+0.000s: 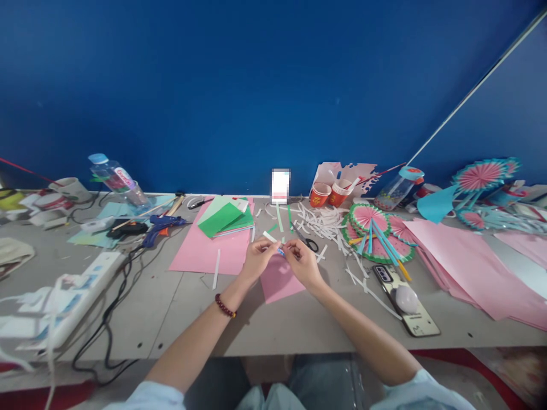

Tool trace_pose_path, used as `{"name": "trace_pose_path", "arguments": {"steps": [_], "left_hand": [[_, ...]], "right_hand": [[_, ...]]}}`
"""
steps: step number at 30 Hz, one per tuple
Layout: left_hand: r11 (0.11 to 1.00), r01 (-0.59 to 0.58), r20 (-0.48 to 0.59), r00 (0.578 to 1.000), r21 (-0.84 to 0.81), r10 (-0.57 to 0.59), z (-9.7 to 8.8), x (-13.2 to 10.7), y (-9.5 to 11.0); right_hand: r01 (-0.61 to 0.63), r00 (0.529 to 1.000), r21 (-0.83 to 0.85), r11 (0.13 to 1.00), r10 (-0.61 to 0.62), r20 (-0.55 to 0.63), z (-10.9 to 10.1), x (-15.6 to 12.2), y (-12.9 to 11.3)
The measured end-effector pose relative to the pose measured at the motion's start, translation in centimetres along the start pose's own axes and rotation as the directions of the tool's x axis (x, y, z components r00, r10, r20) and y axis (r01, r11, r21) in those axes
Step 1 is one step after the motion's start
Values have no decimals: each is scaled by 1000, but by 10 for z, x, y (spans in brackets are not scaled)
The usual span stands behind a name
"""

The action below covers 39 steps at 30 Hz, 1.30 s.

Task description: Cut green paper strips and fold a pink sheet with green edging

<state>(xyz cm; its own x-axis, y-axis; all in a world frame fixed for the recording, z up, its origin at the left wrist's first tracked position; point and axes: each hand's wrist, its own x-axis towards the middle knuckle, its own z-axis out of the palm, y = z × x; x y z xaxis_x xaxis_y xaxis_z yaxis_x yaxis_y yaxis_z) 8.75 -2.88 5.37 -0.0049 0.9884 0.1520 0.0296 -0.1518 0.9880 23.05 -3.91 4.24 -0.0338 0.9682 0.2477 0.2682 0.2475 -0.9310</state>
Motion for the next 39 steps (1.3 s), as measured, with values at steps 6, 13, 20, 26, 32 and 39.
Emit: {"name": "trace_pose_path", "arguments": {"steps": [6, 13, 20, 26, 32, 39], "left_hand": [[1000, -9, 23, 1000, -7, 9, 0, -1, -5], [982, -115, 30, 993, 150, 111, -1, 2, -9], [1000, -12, -8, 1000, 13, 12, 1, 0, -8], [997, 31, 0, 1000, -75, -31, 2, -2, -1], [998, 49, -9, 999, -42, -50, 3, -2, 1], [997, 59, 6, 998, -55, -59, 2, -1, -1]], "right_hand": [[-11, 1000, 19, 1000, 11, -15, -1, 2, 0], [-6, 1000, 38, 999, 6, -3, -1, 0, -1], [2, 1000, 32, 999, -2, -1, 1, -1, -1], [31, 1000, 27, 999, -30, -8, 3, -2, 2], [18, 1000, 13, 1000, -18, -25, 2, -2, -1], [13, 999, 3, 1000, -13, -47, 0, 1, -3]]}}
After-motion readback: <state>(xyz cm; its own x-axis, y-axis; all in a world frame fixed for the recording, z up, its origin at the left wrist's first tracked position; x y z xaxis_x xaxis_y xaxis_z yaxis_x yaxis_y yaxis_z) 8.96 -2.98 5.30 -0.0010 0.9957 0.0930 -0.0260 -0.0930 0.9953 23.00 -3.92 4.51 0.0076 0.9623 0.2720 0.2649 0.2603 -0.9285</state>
